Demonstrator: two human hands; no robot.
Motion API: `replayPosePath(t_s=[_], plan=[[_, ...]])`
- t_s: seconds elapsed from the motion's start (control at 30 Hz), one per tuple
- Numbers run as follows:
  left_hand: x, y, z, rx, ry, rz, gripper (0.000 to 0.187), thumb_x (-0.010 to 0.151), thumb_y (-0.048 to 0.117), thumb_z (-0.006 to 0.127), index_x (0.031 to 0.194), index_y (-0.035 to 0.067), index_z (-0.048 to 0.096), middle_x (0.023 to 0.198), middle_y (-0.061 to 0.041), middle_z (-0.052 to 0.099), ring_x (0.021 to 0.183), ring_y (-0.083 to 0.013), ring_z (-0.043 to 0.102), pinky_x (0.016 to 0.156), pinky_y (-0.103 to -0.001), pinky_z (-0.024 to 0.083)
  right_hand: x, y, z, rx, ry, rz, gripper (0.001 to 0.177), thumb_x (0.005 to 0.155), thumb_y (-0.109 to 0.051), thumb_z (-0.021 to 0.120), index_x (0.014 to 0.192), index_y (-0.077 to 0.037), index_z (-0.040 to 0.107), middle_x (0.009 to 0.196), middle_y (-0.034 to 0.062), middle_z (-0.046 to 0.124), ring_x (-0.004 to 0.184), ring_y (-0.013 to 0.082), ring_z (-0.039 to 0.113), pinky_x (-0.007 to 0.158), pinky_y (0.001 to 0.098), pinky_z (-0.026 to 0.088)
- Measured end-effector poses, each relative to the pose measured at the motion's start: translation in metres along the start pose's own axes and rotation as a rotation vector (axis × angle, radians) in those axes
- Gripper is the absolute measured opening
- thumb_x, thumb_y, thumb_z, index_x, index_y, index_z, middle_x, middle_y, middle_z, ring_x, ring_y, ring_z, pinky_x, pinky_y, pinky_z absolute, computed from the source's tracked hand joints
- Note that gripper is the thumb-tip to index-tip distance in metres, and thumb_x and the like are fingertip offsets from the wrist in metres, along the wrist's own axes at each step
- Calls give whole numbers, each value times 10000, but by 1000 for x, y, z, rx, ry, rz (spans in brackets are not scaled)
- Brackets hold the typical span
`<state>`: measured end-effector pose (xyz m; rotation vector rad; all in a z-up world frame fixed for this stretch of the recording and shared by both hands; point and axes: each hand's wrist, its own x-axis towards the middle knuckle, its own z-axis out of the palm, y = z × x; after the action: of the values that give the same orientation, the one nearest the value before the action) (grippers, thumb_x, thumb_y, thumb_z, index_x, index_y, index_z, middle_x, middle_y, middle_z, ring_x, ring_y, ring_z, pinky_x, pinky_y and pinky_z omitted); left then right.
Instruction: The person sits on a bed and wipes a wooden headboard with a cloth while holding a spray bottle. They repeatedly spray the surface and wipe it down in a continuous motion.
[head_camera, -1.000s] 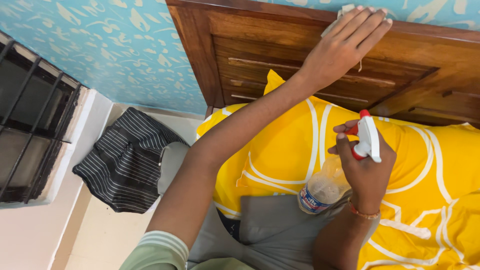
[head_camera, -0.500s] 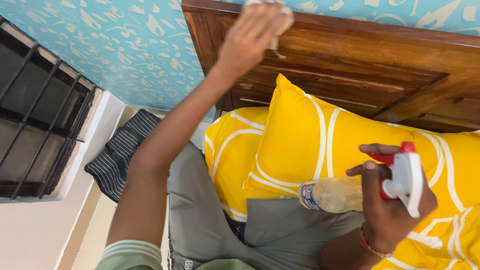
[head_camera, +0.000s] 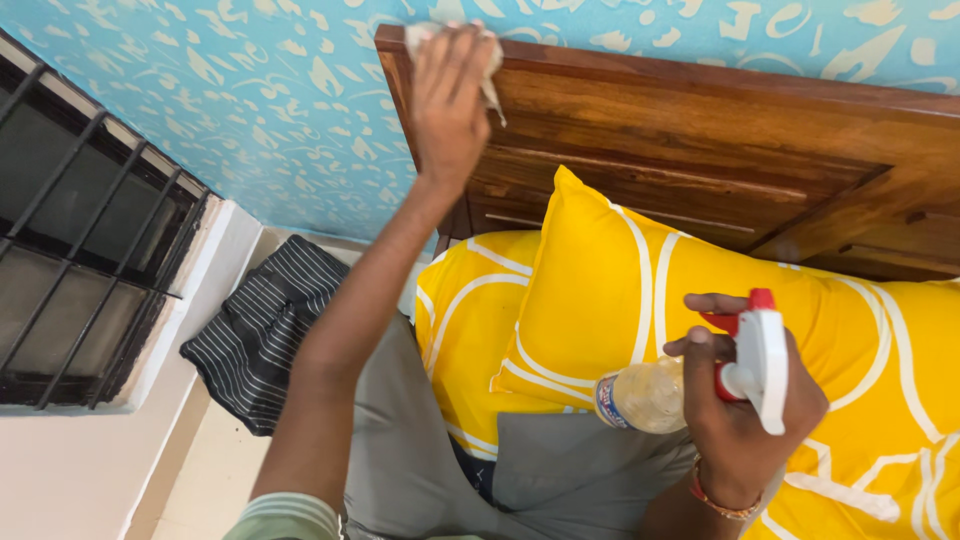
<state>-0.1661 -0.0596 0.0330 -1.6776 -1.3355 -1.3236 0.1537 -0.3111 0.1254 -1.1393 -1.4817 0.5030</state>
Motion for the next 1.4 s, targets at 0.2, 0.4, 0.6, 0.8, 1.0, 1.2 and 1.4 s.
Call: replayPosePath(t_s=[0.2,0.4,0.6,0.8,1.0,1.2,1.4], plan=[[5,71,32,-84,-53,72,465,964,-36,663,1399,121,612,1465,-81,599,1385,-301,544,1264,-534,392,10,5,13,-29,-66,-15,188,974,57,667,1154,106,641,1044,137,751,758,157,737,691,259,577],[7,159,91,-146,-74,206,573,954,-3,690,1482,153,531,1531,-53,536,1430,-284,514,1292,-491,401,10,6,18,-105,-78,-37,193,954,37,696,1134,89,650,1033,102,758,731,140,741,661,250,568],[8,161,93,-209,-117,363,660,1004,75,763,1580,97,441,1603,-102,440,1477,-307,459,1294,-475,377,11,10,16,-131,-84,-24,172,946,40,697,1110,83,663,1002,99,762,731,138,753,638,248,562],[8,92,86,36,-71,528,621,1007,142,751,1553,201,461,1557,-96,497,1429,-272,509,1260,-427,430,13,18,11,-64,-82,-7,242,952,49,687,1185,92,639,1066,107,754,753,137,739,663,237,556],[6,0,12,78,-67,388,450,1067,179,725,1480,103,561,1462,-122,598,1347,-317,583,1175,-503,483,14,21,6,-35,-79,1,241,955,52,680,1189,92,639,1066,112,751,754,139,736,657,240,559],[6,-39,-35,50,-41,211,451,975,49,716,1417,62,626,1459,-126,615,1388,-338,572,1210,-523,432,15,22,3,-15,-82,15,244,952,55,673,1191,91,642,1069,109,752,754,142,738,656,239,556],[-4,-16,-4,107,35,70,496,954,-33,680,1435,62,603,1478,-127,600,1413,-351,535,1250,-567,363,16,21,4,-46,-95,-8,230,934,57,683,1159,81,645,1057,104,759,739,141,746,655,239,557]])
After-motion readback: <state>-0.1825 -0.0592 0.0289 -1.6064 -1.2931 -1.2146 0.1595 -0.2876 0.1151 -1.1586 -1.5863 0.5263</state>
